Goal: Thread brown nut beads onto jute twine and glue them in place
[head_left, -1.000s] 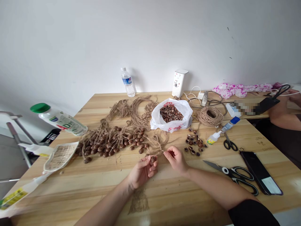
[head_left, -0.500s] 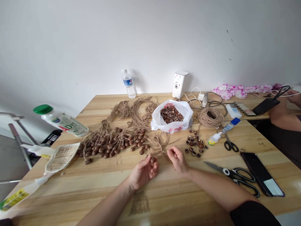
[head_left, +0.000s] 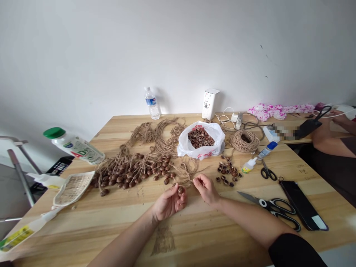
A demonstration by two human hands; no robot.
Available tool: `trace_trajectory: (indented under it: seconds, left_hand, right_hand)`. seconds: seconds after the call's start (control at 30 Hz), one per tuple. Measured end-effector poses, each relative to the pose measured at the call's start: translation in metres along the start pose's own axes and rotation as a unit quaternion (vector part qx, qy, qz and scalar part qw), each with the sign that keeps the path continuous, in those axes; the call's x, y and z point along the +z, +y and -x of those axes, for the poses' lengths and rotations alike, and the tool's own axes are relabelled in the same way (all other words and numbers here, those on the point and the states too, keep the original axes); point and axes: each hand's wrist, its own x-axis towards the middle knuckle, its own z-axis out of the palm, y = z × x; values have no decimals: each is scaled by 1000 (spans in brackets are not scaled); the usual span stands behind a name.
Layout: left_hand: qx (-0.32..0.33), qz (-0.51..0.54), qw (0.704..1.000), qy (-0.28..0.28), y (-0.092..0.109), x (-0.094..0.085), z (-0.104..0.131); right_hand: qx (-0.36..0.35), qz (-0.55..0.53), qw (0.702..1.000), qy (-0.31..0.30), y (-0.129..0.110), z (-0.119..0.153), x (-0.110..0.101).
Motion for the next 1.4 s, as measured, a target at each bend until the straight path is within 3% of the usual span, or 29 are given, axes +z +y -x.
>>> trace_trajectory:
  seconds: [1.03, 1.4]
  left_hand:
    - [57, -56, 997, 20, -7, 2, 2]
    - [53, -45, 997, 24, -7, 2, 1]
  right_hand:
    - [-19, 44, 998, -30, 1, 1, -1]
    - [-10, 0, 999, -32, 2, 1, -1]
